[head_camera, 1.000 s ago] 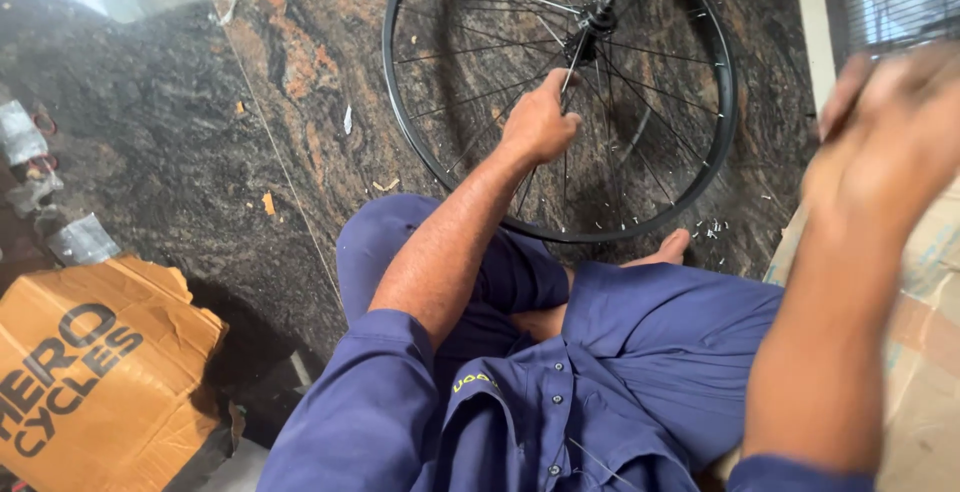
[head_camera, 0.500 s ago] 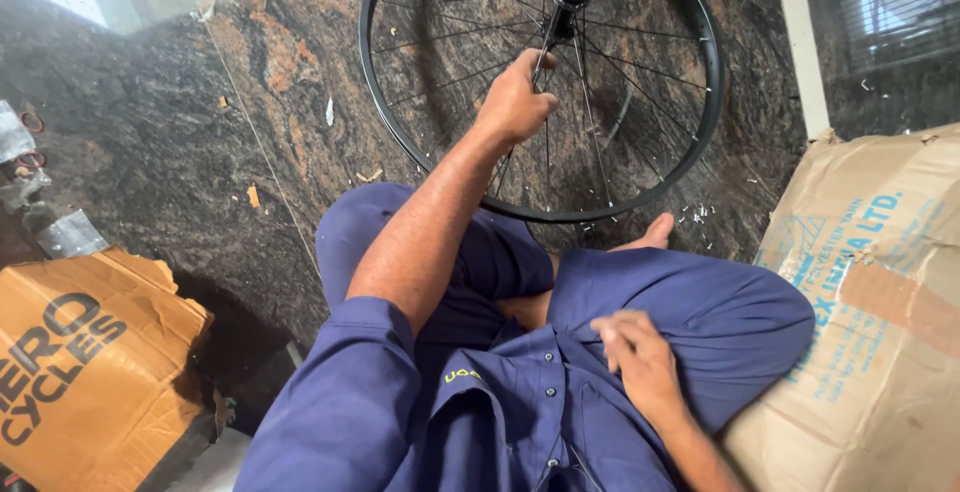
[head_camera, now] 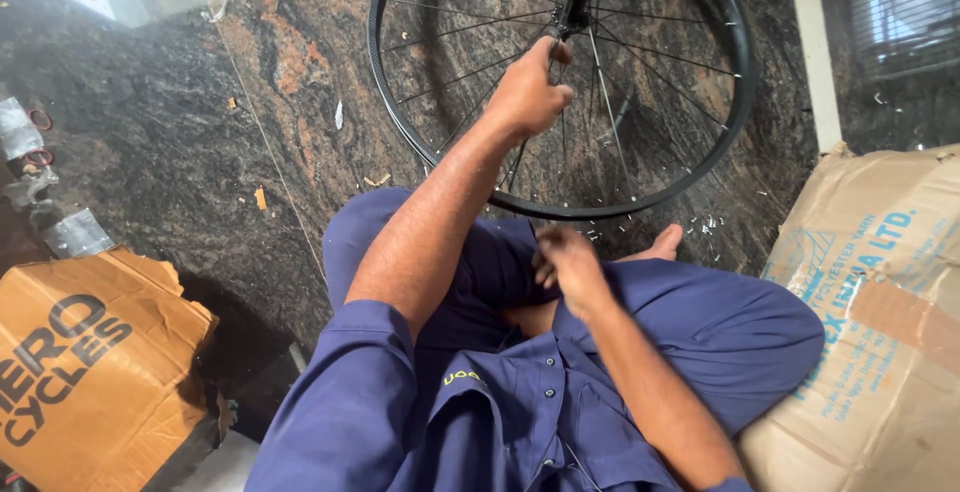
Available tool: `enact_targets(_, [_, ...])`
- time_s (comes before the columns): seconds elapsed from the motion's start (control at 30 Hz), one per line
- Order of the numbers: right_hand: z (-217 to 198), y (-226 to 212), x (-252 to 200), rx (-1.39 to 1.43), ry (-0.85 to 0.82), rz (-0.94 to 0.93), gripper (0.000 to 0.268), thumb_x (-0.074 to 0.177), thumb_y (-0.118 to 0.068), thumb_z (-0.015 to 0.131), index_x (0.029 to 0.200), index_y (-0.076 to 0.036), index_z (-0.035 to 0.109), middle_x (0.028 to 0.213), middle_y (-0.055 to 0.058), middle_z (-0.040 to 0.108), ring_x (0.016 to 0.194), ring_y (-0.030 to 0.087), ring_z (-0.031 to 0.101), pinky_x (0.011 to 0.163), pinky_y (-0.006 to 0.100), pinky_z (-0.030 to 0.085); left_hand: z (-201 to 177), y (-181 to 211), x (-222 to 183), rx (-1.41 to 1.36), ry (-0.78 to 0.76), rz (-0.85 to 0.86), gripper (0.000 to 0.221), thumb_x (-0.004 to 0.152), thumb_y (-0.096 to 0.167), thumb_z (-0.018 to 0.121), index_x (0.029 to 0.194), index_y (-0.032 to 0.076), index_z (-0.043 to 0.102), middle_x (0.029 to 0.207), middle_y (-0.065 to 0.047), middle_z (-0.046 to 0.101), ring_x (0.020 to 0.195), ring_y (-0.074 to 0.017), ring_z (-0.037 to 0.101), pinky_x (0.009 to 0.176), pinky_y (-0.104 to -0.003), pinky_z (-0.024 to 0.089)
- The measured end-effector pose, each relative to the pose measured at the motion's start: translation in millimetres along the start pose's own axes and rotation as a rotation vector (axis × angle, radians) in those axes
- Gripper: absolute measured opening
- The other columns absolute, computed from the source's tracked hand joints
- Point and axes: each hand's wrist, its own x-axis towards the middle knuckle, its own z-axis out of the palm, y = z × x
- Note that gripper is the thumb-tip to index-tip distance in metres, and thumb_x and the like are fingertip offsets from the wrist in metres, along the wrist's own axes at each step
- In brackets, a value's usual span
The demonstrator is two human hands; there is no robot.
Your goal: The person sits on the floor and builds a bicycle wheel by inserting spokes into the hub and threading them through the rim. They then screw nipples onto the ends of the spokes to secure them while rotating the wheel.
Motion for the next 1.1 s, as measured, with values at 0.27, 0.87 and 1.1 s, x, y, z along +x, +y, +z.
enact_targets(0.27, [-3.7,-21.4,71.6,-0.548,0.13,-0.427,0.019,0.098,-0.017,0.053,0.095,-0.001,0.064,0.076,0.01,0.07,0.067,0.021,0.066,0.063,0.034,0.053,-5.3,6.2,6.1,0.02,0.017,0.006,0.037,0.091,0.012,0.069,0.123,0.011,0.05,0.098,-0.01,0.069,0.09,-0.0197,0.069,0.082,-0.039,0.056])
enact_targets(0.87, [29.5,-97.2,149.8,-0.66,0.178,-0.566,0.045,0.109,-0.039,0.033,0.105,0.0,0.056,0.062,0.016,0.057,0.051,0.03,0.058,0.044,0.046,0.036,-3.6,9.4,4.2,0.065,-0.019,-0.041,0.037,0.095,0.017,0.067,0.125,0.009,0.046,0.11,-0.017,0.068,0.103,-0.0261,0.07,0.087,-0.043,0.057])
enact_targets(1.1, [23.8,-77.5,157.9,-0.672,0.169,-0.752,0.055,0.11,-0.048,0.032,0.101,0.001,0.055,0.063,0.014,0.052,0.05,0.028,0.054,0.045,0.044,0.035,-3.7,8.5,4.0,0.086,-0.006,-0.02,0.039,0.094,0.016,0.067,0.126,0.008,0.046,0.11,-0.018,0.068,0.104,-0.0274,0.07,0.089,-0.045,0.056])
